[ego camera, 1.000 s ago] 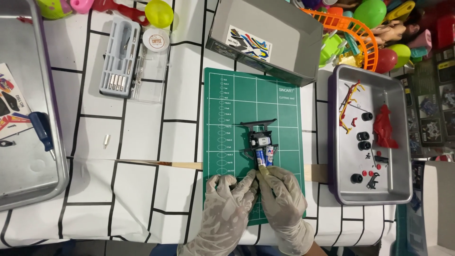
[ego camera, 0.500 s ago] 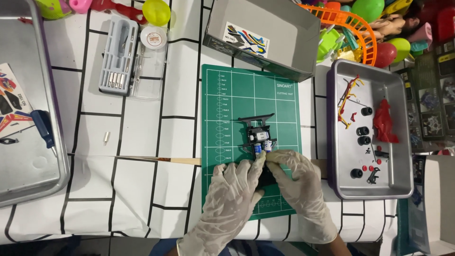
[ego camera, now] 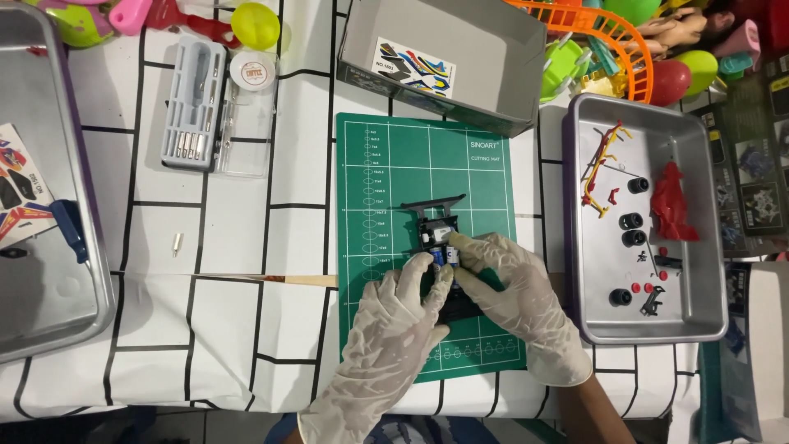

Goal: The person assembles a toy vehicle chassis on a green cutting mat. They insert batteries into the chassis, use a screwdriver to tighten screws, and attach wheels and other components from a nearby tray.

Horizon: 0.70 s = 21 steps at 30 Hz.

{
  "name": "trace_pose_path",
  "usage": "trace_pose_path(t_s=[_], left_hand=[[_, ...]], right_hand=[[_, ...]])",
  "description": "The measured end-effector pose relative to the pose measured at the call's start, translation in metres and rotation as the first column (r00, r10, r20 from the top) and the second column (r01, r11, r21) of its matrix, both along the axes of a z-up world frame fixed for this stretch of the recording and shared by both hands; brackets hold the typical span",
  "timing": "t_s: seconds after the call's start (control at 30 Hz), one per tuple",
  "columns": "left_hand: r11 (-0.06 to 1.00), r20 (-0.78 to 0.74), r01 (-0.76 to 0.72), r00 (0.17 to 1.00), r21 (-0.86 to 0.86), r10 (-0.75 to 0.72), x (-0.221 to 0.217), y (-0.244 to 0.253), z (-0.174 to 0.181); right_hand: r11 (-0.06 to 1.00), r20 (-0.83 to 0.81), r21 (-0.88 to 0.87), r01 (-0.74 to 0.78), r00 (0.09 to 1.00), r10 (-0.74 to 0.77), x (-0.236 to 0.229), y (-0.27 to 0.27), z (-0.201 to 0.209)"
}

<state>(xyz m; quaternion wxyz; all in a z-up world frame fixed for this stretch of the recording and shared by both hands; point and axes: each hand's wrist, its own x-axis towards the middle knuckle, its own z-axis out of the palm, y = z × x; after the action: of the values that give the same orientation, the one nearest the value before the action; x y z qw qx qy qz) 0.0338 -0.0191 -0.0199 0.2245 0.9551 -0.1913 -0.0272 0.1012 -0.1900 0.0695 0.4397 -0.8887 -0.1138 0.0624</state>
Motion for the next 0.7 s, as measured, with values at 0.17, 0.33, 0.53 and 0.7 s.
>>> trace_pose_path(t_s=[0.17,0.33,0.53,0.7], left_hand=[[0.995,0.037,0.01,0.999,0.095,-0.013,-0.001,0.004,0.003],[0.999,0.033,0.019,0.999,0.034,-0.02,0.001,0.005,0.005],[0.993,-0.005,0.09,0.996,0.076,-0.089,0.007,0.003,0.006],[0.992,0.177,0.055,0.981,0.11,-0.074,0.006,0.01,0.015]], right_hand=[[0.999,-0.062,0.01,0.036,0.997,-0.035,0.0,-0.001,-0.013],[0.994,0.174,-0.078,-0.073,0.981,0.086,-0.003,-0.001,-0.012],[0.969,0.293,-0.231,-0.091,0.943,0.158,-0.01,-0.003,-0.027],[0.949,0.428,-0.234,-0.21,0.854,0.294,-0.013,-0.001,-0.036]])
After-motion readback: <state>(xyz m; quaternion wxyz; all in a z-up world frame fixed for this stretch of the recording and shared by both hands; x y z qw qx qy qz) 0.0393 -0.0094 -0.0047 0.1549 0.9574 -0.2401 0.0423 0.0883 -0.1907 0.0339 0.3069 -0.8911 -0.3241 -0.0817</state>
